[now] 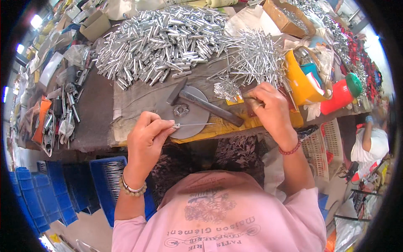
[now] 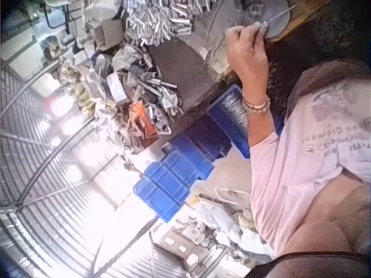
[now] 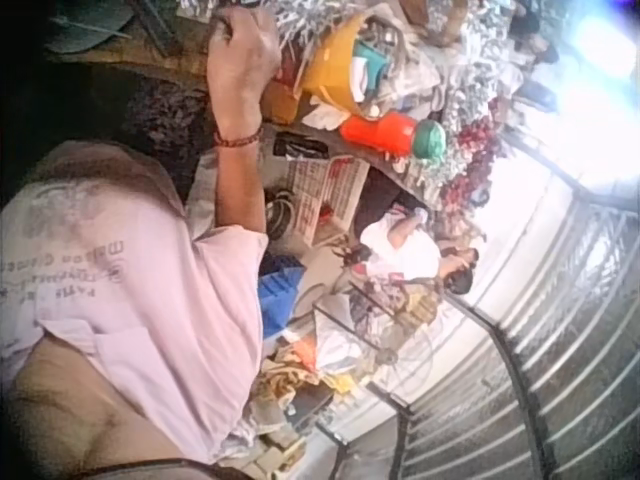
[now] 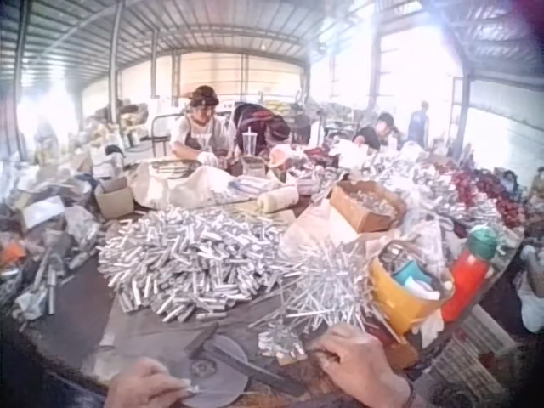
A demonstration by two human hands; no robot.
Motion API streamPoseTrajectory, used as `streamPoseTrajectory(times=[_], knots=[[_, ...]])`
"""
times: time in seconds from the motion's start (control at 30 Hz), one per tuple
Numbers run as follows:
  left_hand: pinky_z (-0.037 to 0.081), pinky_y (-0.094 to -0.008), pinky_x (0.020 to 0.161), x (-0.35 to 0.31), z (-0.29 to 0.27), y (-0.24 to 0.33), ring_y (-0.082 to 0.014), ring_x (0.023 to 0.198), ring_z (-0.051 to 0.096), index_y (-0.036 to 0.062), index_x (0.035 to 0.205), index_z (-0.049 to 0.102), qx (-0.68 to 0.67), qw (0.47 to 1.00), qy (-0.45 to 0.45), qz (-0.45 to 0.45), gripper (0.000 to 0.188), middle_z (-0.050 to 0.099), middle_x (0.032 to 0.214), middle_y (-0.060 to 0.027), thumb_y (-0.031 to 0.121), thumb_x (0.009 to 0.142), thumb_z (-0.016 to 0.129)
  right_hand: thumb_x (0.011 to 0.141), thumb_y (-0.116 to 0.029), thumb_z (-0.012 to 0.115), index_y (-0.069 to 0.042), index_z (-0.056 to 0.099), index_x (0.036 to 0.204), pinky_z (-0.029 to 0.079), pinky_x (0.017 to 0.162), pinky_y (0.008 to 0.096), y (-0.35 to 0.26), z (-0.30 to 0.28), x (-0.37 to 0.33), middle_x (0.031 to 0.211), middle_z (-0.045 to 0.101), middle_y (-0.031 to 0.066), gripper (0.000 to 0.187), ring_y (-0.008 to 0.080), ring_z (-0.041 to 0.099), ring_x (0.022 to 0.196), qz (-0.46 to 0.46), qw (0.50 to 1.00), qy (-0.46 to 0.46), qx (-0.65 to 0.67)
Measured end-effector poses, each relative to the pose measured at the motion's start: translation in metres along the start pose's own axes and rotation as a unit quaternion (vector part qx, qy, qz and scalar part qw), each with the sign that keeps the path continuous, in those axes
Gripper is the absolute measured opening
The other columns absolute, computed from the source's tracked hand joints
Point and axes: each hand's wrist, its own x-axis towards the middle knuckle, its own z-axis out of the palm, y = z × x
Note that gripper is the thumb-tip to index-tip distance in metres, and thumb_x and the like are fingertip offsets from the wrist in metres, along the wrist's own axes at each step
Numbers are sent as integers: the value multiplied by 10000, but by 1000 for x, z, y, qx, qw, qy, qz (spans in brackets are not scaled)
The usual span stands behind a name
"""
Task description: The person assembles metal fasteners by inserting metal pins into sleeves, hammering them on a metal anvil base, and placing the completed fasteners into a blue bin.
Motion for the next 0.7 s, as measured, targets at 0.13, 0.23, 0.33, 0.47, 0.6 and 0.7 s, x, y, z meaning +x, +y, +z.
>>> streamPoseTrajectory(times=[0.13, 0.23, 0.33, 0.47, 0.6, 0.7], knots=[[496, -323, 749, 0, 0, 0, -229, 845, 629, 42, 1085, 822, -6, 1000, 2, -2, 214, 635, 954, -86, -22, 881, 839, 878, -28, 759, -67, 791, 988, 580, 839, 440, 2, -3, 7, 989, 701, 100, 121, 329, 720, 962, -69, 997, -29, -18], [497, -322, 759, 0, -1, 0, -226, 855, 630, 41, 1085, 823, -7, 1000, 0, 1, 212, 633, 954, -85, -17, 881, 842, 869, -29, 754, -56, 791, 985, 578, 846, 450, 0, -7, 13, 980, 687, 104, 125, 331, 714, 968, -97, 992, -66, -50], [500, -324, 767, -1, -1, 0, -232, 861, 632, 41, 1086, 823, -10, 1000, -3, -4, 211, 627, 952, -85, -12, 883, 843, 868, -47, 761, -53, 777, 951, 580, 840, 462, -4, -11, 19, 967, 678, 101, 85, 335, 712, 964, -111, 988, -89, -55], [504, -328, 773, 0, -1, 2, -239, 873, 637, 41, 1092, 822, 0, 1000, -5, -3, 213, 625, 954, -88, -9, 886, 840, 875, -56, 755, -47, 753, 942, 581, 844, 462, -3, -12, 28, 967, 677, 107, 68, 336, 713, 974, -139, 981, -112, -73], [508, -332, 776, 0, -2, 0, -246, 880, 642, 40, 1090, 819, 0, 1000, -1, 3, 208, 632, 960, -95, -2, 887, 840, 908, -63, 727, -43, 723, 976, 578, 859, 472, 0, -7, 30, 1004, 681, 119, 71, 349, 711, 992, -149, 981, -111, -62], [511, -335, 779, 1, -2, 0, -258, 885, 646, 36, 1078, 814, 10, 1000, 4, 17, 196, 634, 961, -100, 8, 886, 840, 946, -65, 699, -39, 705, 1032, 571, 862, 480, 2, -2, 29, 1029, 680, 136, 90, 377, 704, 1000, -115, 988, -100, -26]])
